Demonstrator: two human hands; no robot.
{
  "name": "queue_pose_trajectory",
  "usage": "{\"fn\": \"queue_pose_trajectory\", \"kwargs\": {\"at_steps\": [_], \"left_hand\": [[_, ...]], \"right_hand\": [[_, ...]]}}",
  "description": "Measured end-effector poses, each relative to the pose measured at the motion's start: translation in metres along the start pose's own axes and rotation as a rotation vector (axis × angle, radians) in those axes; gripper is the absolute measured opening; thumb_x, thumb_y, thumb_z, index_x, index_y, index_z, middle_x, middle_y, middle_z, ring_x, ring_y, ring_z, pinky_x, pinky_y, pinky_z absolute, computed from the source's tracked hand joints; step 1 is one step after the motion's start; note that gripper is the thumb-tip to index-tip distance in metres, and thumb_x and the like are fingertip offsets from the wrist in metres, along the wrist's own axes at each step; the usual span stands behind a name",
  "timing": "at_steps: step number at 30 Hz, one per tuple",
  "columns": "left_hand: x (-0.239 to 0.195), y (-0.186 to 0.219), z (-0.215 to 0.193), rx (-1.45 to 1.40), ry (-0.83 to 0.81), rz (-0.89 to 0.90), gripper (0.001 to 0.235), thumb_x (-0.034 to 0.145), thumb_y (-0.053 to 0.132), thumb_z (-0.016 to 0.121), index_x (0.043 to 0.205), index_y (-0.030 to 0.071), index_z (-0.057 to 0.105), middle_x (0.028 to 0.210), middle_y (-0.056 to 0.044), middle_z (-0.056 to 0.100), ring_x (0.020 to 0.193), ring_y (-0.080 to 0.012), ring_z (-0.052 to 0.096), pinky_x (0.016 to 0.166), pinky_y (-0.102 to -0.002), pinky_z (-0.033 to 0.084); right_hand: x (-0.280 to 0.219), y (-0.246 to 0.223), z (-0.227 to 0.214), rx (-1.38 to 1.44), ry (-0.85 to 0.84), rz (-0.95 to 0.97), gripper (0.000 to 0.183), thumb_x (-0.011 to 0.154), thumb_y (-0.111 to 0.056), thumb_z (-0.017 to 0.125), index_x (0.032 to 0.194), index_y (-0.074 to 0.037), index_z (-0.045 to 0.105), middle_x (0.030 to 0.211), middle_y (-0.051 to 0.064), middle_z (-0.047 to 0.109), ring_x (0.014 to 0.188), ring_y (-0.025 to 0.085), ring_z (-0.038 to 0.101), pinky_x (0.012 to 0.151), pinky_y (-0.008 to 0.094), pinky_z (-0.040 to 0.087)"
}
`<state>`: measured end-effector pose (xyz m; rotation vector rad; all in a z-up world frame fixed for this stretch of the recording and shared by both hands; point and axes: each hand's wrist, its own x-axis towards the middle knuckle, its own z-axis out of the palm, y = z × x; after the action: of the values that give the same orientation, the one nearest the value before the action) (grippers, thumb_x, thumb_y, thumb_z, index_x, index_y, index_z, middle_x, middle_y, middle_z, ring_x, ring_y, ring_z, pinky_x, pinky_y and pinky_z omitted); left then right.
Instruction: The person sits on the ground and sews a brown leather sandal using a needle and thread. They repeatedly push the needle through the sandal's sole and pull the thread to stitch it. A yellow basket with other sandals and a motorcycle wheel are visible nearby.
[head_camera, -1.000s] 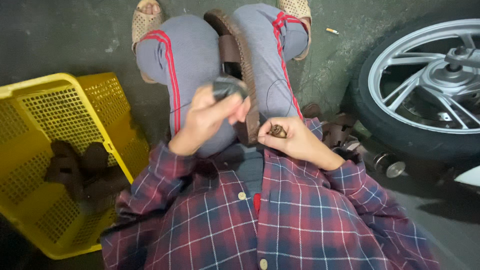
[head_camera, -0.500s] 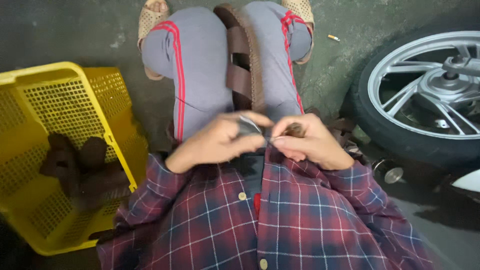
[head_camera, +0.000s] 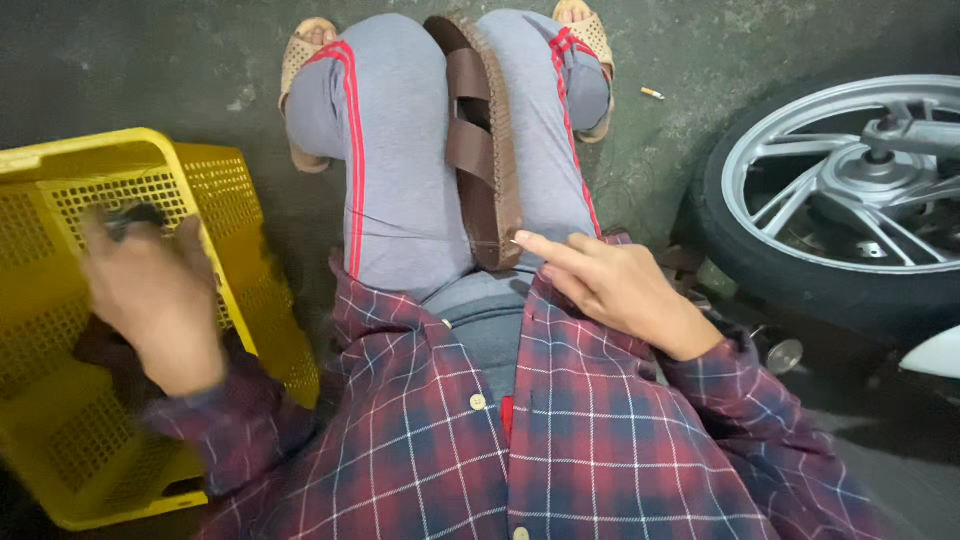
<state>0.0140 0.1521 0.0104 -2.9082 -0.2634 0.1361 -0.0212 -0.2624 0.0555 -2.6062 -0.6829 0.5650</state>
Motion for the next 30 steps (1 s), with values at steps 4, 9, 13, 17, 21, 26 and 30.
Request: {"fn": "queue_pose_trajectory", "kwargs": {"at_steps": [4,9,13,17,21,26,30], "left_hand": [[-0.018,0.082,-0.066,-0.639,0.134,0.33,0.033,0.101,0.03,0.056,0.112,0.0,0.065,0.099,-0.017,0.066,0.083,-0.0364,0.06,0.074,-0.045,0.044],[-0.034,0.148,-0.056,-0.664,0.237,0.777,0.048,0.096,0.039,0.06,0.072,-0.001,0.069,0.135,-0.015,0.056,0.118,-0.0353,0.053,0.092,-0.048,0.039],[-0.037,0.171,-0.022,-0.94,0.172,0.836,0.065,0.078,0.043,0.072,0.121,-0.005,0.059,0.127,-0.025,0.057,0.123,-0.0398,0.05,0.106,-0.05,0.034],[-0.037,0.179,-0.011,-1.018,0.138,0.836,0.075,0.077,0.046,0.072,0.13,-0.004,0.053,0.129,-0.026,0.055,0.128,-0.0397,0.047,0.113,-0.05,0.029],[-0.036,0.183,-0.005,-1.048,0.146,0.838,0.075,0.078,0.048,0.072,0.13,-0.003,0.053,0.13,-0.025,0.054,0.129,-0.0391,0.046,0.113,-0.05,0.029],[-0.035,0.19,-0.003,-1.056,0.197,0.846,0.074,0.076,0.048,0.074,0.126,-0.003,0.056,0.122,-0.024,0.059,0.124,-0.0388,0.051,0.113,-0.05,0.031],[-0.039,0.2,0.002,-1.048,0.23,0.843,0.072,0.078,0.049,0.071,0.123,-0.005,0.058,0.121,-0.024,0.06,0.122,-0.0382,0.053,0.112,-0.05,0.032]], "right_hand": [[0.006,0.002,0.008,-0.062,0.021,-0.017,0.047,0.098,-0.024,0.053,0.143,-0.029,0.042,0.073,0.002,0.046,0.052,0.028,0.05,0.048,0.039,0.044],[0.012,0.006,0.003,-0.008,0.045,-0.046,0.046,0.096,-0.02,0.055,0.141,-0.028,0.045,0.072,0.002,0.046,0.053,0.027,0.05,0.047,0.039,0.042],[0.018,0.005,-0.008,-0.053,0.044,-0.049,0.038,0.093,-0.028,0.05,0.129,-0.037,0.056,0.065,0.005,0.056,0.054,0.029,0.062,0.047,0.04,0.05],[0.022,0.005,-0.015,-0.135,0.066,-0.105,0.037,0.094,-0.028,0.049,0.128,-0.04,0.057,0.064,0.002,0.054,0.051,0.025,0.061,0.045,0.038,0.05],[0.023,0.006,-0.023,-0.183,0.067,-0.127,0.036,0.094,-0.029,0.048,0.127,-0.042,0.057,0.065,0.0,0.053,0.051,0.023,0.061,0.045,0.036,0.05],[0.025,0.002,-0.03,-0.319,-0.022,-0.113,0.04,0.091,-0.028,0.047,0.127,-0.041,0.056,0.067,0.0,0.057,0.047,0.019,0.062,0.043,0.033,0.051],[0.02,-0.005,-0.025,-0.448,-0.051,-0.058,0.045,0.087,-0.025,0.047,0.128,-0.041,0.054,0.067,-0.003,0.056,0.042,0.015,0.061,0.04,0.03,0.05]]}}
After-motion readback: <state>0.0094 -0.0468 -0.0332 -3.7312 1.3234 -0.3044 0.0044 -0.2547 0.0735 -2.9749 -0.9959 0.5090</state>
